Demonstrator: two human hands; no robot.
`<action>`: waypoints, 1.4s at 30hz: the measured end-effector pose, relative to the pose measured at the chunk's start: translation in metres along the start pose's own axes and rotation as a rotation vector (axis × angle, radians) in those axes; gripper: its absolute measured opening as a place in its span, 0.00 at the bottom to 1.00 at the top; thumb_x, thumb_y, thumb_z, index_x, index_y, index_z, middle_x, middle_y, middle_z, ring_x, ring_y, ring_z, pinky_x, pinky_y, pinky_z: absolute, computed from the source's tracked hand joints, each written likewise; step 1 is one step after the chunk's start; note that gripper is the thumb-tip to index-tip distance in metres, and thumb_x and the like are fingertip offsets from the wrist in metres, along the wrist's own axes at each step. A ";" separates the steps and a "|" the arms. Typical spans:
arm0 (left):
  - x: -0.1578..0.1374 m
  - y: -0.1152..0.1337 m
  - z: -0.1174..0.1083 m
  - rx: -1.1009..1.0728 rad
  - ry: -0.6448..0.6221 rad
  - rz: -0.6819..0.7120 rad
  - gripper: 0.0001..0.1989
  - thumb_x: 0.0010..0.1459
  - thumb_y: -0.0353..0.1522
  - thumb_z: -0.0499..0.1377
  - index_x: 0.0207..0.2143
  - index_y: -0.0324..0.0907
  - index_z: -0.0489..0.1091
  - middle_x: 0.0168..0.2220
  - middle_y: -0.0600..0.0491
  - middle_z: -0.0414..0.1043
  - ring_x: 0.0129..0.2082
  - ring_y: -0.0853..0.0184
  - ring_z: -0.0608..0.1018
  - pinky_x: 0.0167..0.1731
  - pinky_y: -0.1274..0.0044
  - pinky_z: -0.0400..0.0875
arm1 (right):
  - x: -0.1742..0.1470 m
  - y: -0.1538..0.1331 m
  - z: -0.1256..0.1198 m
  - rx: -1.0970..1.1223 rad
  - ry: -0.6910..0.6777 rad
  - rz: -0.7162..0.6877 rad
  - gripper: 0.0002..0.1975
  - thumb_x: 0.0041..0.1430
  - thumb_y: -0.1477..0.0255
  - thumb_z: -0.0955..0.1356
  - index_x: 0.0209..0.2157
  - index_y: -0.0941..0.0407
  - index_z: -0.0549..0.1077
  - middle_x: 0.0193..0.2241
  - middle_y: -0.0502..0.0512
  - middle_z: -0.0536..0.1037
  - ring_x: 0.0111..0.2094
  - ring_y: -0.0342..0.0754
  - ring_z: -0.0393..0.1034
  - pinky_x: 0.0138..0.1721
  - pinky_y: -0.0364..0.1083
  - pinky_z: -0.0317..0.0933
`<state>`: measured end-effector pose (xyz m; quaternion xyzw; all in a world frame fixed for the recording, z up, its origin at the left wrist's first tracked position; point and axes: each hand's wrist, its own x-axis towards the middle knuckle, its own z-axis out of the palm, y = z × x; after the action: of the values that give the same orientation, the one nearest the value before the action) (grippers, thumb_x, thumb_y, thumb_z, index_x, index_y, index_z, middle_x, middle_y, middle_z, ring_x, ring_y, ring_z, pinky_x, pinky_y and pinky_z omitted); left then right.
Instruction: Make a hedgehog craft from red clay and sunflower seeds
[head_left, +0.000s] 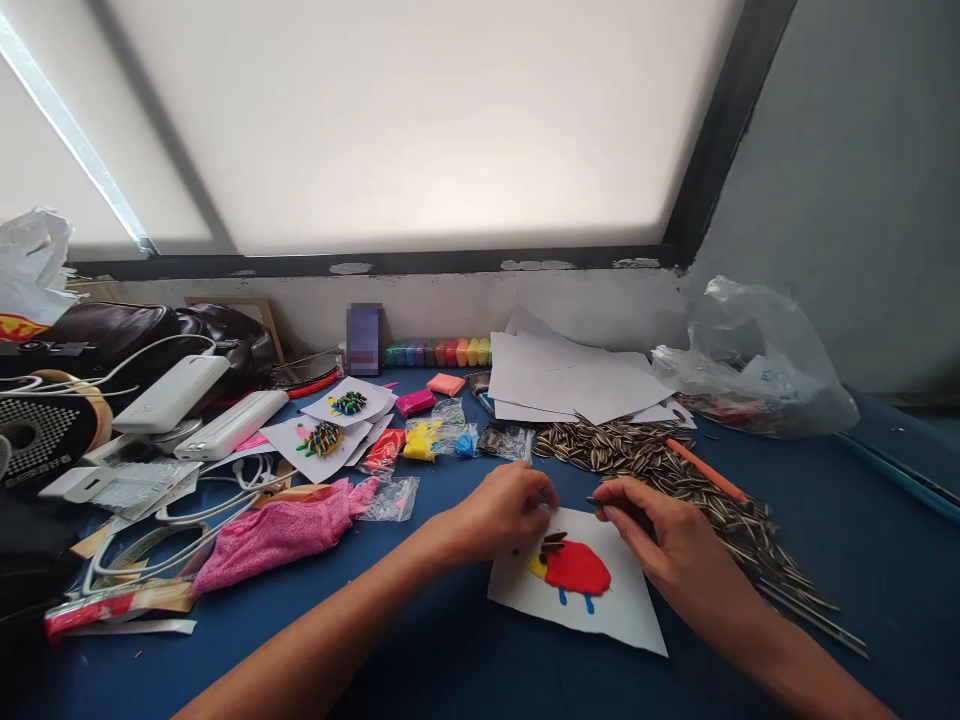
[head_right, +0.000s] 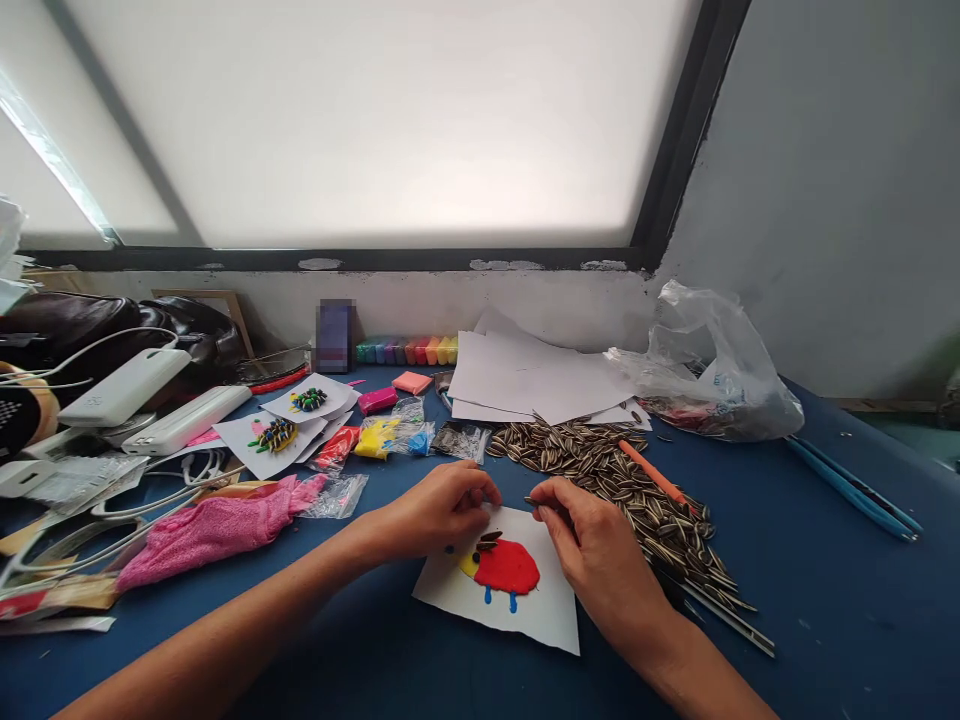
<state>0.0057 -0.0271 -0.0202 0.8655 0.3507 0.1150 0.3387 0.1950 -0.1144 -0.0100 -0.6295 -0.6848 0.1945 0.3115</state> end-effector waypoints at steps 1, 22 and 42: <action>0.000 0.003 0.001 0.037 0.026 -0.023 0.12 0.52 0.26 0.54 0.38 0.40 0.73 0.35 0.52 0.68 0.35 0.68 0.71 0.36 0.78 0.64 | 0.000 0.001 -0.001 -0.011 0.006 0.005 0.08 0.61 0.68 0.61 0.35 0.52 0.71 0.31 0.52 0.79 0.32 0.49 0.73 0.31 0.45 0.64; 0.003 0.002 0.010 0.272 0.086 -0.051 0.09 0.61 0.31 0.49 0.36 0.42 0.69 0.40 0.51 0.68 0.36 0.66 0.72 0.36 0.76 0.65 | -0.002 -0.001 -0.005 -0.100 -0.059 -0.034 0.10 0.62 0.70 0.61 0.31 0.53 0.72 0.30 0.52 0.77 0.30 0.48 0.70 0.30 0.46 0.62; -0.006 -0.006 -0.035 -0.137 -0.289 0.035 0.23 0.49 0.28 0.58 0.50 0.41 0.66 0.43 0.52 0.70 0.31 0.72 0.71 0.28 0.81 0.65 | -0.003 -0.007 0.004 -0.002 -0.166 0.046 0.09 0.61 0.67 0.61 0.30 0.52 0.71 0.26 0.49 0.76 0.27 0.46 0.69 0.26 0.43 0.60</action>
<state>-0.0170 -0.0099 0.0020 0.8539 0.2743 0.0188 0.4418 0.1868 -0.1179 -0.0087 -0.6272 -0.6937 0.2522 0.2485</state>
